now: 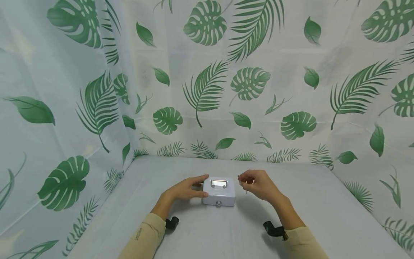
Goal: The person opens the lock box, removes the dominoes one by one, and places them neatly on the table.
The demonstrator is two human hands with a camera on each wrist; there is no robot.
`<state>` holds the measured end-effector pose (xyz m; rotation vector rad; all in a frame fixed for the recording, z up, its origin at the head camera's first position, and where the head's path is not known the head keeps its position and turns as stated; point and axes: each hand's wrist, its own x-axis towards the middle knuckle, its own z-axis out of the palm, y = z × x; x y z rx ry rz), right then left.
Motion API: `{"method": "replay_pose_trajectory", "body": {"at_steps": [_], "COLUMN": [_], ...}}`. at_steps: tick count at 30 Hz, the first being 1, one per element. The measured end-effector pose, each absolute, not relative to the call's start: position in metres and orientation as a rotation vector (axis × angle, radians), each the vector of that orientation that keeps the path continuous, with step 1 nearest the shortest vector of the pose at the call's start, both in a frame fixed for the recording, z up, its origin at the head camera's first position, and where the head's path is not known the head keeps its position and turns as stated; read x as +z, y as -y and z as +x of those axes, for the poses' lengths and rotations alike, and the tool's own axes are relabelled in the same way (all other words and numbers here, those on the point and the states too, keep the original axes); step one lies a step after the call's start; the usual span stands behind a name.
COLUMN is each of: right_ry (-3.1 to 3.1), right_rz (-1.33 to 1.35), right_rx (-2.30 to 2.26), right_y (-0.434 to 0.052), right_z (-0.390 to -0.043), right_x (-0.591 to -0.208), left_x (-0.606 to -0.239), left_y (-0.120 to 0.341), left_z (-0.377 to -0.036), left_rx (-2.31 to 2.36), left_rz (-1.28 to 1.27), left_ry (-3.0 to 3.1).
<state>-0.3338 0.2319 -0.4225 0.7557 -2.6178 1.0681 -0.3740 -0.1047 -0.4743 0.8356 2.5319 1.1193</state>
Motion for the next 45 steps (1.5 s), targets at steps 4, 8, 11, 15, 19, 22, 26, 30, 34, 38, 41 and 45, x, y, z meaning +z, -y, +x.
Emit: {"method": "replay_pose_trajectory", "body": {"at_steps": [4, 8, 11, 15, 19, 22, 26, 30, 34, 38, 41, 45], "right_ry": [2.631, 2.626, 2.611, 2.604, 2.614, 2.628, 2.637, 2.645, 2.645, 2.645, 2.658, 2.669], "right_rz": [0.769, 0.799, 0.832, 0.873, 0.918, 0.952, 0.972, 0.996, 1.047, 1.086, 1.091, 1.106], "right_rx": [1.046, 1.039, 1.046, 1.051, 1.058, 1.057, 1.036, 1.032, 1.049, 1.061, 1.053, 1.046], "right_y": [-0.228, -0.225, -0.223, -0.219, -0.216, -0.214, -0.212, -0.209, -0.206, -0.203, -0.200, -0.197], "right_z": [-0.332, -0.332, -0.331, -0.331, -0.331, -0.331, -0.330, -0.328, -0.327, -0.328, -0.327, -0.326], "right_x": [-0.422, -0.422, -0.423, -0.423, -0.424, -0.425, -0.426, -0.425, -0.426, -0.429, -0.430, -0.430], "left_x": [-0.474, -0.474, -0.475, -0.476, -0.475, -0.476, -0.476, -0.476, -0.477, -0.477, -0.477, -0.476], "left_y": [0.104, 0.105, 0.105, 0.105, 0.105, 0.104, 0.105, 0.105, 0.105, 0.105, 0.105, 0.105], "left_z": [-0.374, -0.374, -0.375, -0.375, -0.375, -0.375, -0.376, -0.377, -0.377, -0.377, -0.377, -0.375], "left_rx": [1.120, 1.117, 1.119, 1.118, 1.103, 1.097, 1.103, 1.111, 1.113, 1.109, 1.110, 1.113], "left_rz": [0.831, 0.835, 0.843, 0.864, 0.864, 0.870, 0.879, 0.869, 0.859, 0.860, 0.868, 0.869], "left_ry": [-2.532, -2.534, -2.532, -2.535, -2.543, -2.549, -2.539, -2.534, -2.535, -2.535, -2.534, -2.536]}}
